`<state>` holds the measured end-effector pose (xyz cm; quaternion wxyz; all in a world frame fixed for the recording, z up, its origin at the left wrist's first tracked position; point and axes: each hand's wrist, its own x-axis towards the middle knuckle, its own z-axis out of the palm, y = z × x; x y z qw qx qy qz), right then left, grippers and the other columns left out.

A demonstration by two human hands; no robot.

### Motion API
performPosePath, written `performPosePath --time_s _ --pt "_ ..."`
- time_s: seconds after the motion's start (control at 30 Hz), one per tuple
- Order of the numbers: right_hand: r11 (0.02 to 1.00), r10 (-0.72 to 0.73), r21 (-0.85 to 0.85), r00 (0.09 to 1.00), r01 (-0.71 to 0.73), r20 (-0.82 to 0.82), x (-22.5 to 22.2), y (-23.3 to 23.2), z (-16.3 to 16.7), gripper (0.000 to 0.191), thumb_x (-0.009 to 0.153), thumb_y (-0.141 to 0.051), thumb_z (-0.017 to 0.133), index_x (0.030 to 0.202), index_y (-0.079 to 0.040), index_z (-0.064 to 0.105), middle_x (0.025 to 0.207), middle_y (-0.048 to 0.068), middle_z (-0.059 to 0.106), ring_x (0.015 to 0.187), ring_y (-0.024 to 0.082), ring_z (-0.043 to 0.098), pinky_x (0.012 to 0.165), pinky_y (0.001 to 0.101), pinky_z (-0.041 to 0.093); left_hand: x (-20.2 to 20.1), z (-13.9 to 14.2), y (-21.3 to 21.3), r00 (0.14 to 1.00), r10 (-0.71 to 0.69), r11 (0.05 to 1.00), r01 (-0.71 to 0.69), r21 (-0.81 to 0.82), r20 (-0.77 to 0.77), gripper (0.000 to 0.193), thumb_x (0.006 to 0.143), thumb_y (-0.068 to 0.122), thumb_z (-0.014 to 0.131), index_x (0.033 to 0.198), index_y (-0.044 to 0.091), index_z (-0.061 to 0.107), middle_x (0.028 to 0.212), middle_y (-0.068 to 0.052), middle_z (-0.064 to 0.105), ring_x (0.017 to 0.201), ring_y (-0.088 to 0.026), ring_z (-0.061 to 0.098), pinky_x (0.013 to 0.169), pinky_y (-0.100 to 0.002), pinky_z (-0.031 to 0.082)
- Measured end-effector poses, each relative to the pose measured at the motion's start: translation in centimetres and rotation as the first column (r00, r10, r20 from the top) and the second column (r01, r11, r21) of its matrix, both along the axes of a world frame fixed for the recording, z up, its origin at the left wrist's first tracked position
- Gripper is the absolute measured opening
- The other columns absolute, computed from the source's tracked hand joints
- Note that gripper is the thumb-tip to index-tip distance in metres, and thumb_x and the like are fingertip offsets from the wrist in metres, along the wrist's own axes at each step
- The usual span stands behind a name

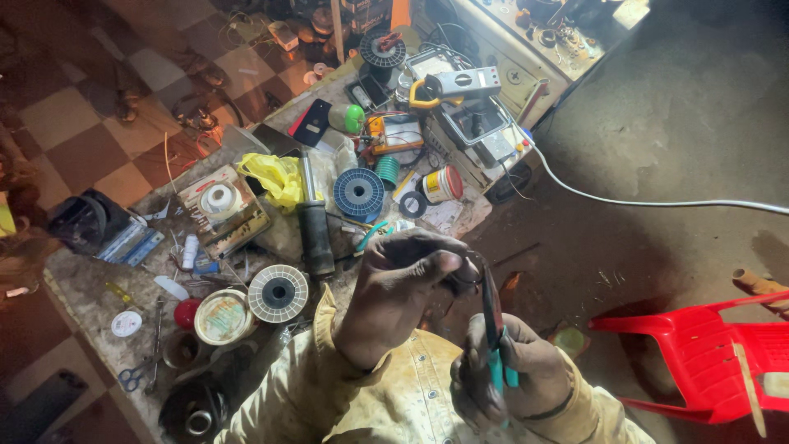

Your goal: The person sits at a cluttered workbench and uses green-handled pliers to cut and manipulate wire on small metal components, working on one part at a time and picking up new parts from the bench as they go.

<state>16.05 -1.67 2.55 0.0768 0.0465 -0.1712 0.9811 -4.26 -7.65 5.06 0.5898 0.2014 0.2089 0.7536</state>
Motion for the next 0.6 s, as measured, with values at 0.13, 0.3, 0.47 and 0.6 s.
performPosePath --time_s 0.13,0.3,0.47,0.6 --pt "0.952 -0.071 0.305 0.98 0.01 0.188 0.9 1.2 -0.7 0.04 0.097 -0.032 0.068 0.11 0.005 0.061 0.099 0.022 0.069 0.093 0.033 0.068 0.084 0.0463 0.056 0.0 0.1 -0.3 0.989 0.099 0.99 -0.109 -0.09 -0.112 0.017 0.091 0.002 0.076 0.105 -0.008 0.074 0.091 -0.014 0.076 0.079 -0.02 0.073 0.071 -0.032 0.06" --pt "0.824 -0.423 0.499 0.877 0.268 0.229 0.8 1.7 -0.9 0.032 0.101 -0.013 0.07 0.117 0.014 0.065 0.094 0.022 0.071 0.079 0.024 0.07 0.068 0.0344 0.056 -1.0 -0.6 -1.1 0.845 0.212 0.934 -0.322 -0.151 -0.49 0.016 0.089 -0.001 0.078 0.104 -0.006 0.076 0.092 -0.01 0.078 0.082 -0.012 0.073 0.074 -0.025 0.059" --pt "0.592 -0.705 0.768 0.619 0.244 0.347 -1.4 2.8 -1.0 0.022 0.094 -0.004 0.069 0.114 0.003 0.064 0.099 0.011 0.07 0.08 0.013 0.065 0.069 0.0273 0.054 -1.2 -3.0 -2.1 0.889 0.057 0.949 -0.189 -0.252 -0.454 0.014 0.09 -0.001 0.075 0.103 -0.006 0.077 0.091 -0.01 0.079 0.078 -0.01 0.073 0.07 -0.023 0.06" --pt "0.64 -0.604 0.754 0.702 0.146 0.377 -3.4 3.0 -1.7 0.025 0.091 0.001 0.072 0.114 0.002 0.063 0.104 0.008 0.069 0.089 0.011 0.064 0.076 0.0267 0.054 -1.2 -5.9 -3.1 0.791 0.012 0.924 -0.243 -0.296 -0.611 0.016 0.088 0.002 0.077 0.102 -0.004 0.078 0.091 -0.009 0.08 0.079 -0.01 0.074 0.071 -0.022 0.061"
